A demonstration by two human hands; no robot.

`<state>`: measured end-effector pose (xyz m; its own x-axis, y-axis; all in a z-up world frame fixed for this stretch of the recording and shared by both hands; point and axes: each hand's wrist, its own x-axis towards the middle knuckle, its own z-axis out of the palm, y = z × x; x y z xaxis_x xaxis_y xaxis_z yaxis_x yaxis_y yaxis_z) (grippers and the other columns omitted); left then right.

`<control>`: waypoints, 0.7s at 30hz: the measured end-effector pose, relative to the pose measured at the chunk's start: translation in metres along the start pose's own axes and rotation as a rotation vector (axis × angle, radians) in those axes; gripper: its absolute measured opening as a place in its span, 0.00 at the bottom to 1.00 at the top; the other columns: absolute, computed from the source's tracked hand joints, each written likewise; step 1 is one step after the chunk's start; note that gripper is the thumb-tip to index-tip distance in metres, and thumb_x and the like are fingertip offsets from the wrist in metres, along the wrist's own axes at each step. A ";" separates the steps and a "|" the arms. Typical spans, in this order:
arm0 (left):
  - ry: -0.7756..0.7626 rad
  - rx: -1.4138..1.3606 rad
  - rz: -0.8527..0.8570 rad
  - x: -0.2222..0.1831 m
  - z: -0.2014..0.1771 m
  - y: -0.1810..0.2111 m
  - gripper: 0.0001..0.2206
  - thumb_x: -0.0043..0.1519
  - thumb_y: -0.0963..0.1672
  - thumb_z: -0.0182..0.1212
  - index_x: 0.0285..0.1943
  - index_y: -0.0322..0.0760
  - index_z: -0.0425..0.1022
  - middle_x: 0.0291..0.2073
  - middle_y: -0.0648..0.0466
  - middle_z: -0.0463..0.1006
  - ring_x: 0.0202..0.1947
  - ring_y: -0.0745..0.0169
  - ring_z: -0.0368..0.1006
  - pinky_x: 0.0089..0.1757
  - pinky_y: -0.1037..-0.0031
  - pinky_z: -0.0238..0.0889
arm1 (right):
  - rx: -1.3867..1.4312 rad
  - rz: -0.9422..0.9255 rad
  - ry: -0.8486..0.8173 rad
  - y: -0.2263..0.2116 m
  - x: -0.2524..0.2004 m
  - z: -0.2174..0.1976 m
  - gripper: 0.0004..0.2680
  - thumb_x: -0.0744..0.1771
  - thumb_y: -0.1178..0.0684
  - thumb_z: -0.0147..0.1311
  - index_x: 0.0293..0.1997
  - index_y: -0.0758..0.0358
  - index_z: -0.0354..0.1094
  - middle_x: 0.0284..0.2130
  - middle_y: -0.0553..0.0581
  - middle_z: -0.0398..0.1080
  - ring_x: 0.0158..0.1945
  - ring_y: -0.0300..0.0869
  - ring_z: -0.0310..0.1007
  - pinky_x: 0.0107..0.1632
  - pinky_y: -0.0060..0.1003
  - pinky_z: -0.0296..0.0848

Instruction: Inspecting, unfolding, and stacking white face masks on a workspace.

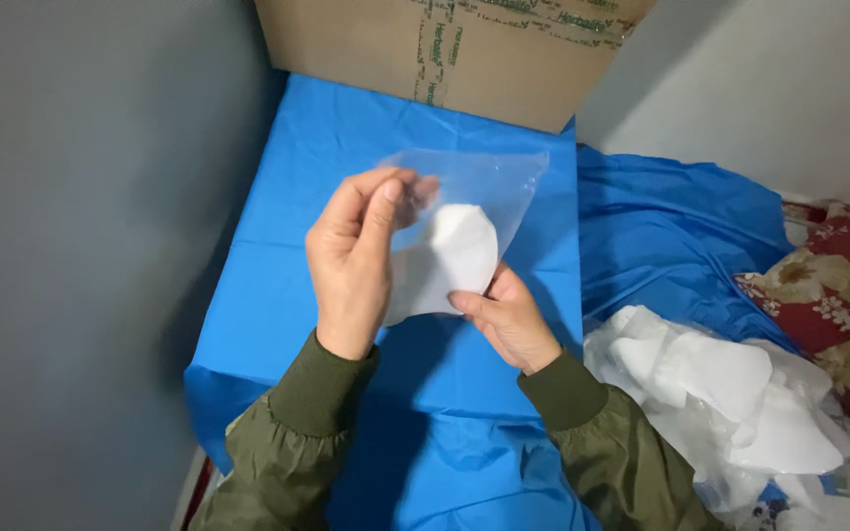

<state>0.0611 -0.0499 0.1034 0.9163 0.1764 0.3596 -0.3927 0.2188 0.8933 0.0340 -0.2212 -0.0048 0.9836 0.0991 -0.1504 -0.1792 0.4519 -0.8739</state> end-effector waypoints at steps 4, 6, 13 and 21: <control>0.015 -0.034 -0.009 0.000 0.002 -0.004 0.08 0.72 0.43 0.55 0.51 0.35 0.80 0.36 0.52 0.84 0.39 0.71 0.77 0.45 0.74 0.77 | 0.006 -0.013 0.017 0.001 0.005 -0.003 0.22 0.61 0.68 0.64 0.62 0.66 0.64 0.50 0.59 0.74 0.51 0.45 0.76 0.56 0.44 0.79; -0.054 0.077 0.049 -0.007 0.006 0.003 0.06 0.70 0.41 0.59 0.48 0.36 0.83 0.36 0.48 0.85 0.38 0.66 0.79 0.44 0.69 0.78 | -0.095 -0.129 0.017 0.006 0.009 -0.012 0.22 0.60 0.68 0.66 0.60 0.65 0.69 0.48 0.55 0.76 0.50 0.42 0.75 0.54 0.43 0.79; 0.019 -0.061 0.080 0.000 0.009 0.006 0.08 0.71 0.42 0.57 0.51 0.34 0.81 0.40 0.47 0.85 0.43 0.62 0.81 0.47 0.70 0.78 | -0.146 -0.202 0.003 0.010 0.011 -0.012 0.20 0.59 0.69 0.67 0.57 0.66 0.71 0.45 0.57 0.77 0.49 0.41 0.76 0.54 0.44 0.81; 0.148 -0.080 -0.045 0.089 -0.029 -0.015 0.11 0.66 0.49 0.56 0.51 0.42 0.75 0.40 0.46 0.87 0.34 0.61 0.85 0.32 0.76 0.75 | -0.360 -0.023 0.105 0.000 0.007 -0.012 0.27 0.60 0.53 0.66 0.67 0.63 0.61 0.56 0.57 0.72 0.56 0.42 0.72 0.54 0.37 0.75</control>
<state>0.1460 -0.0096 0.1139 0.9138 0.3027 0.2709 -0.3619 0.3042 0.8812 0.0415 -0.2314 -0.0116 0.9872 -0.0078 -0.1592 -0.1574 0.1105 -0.9813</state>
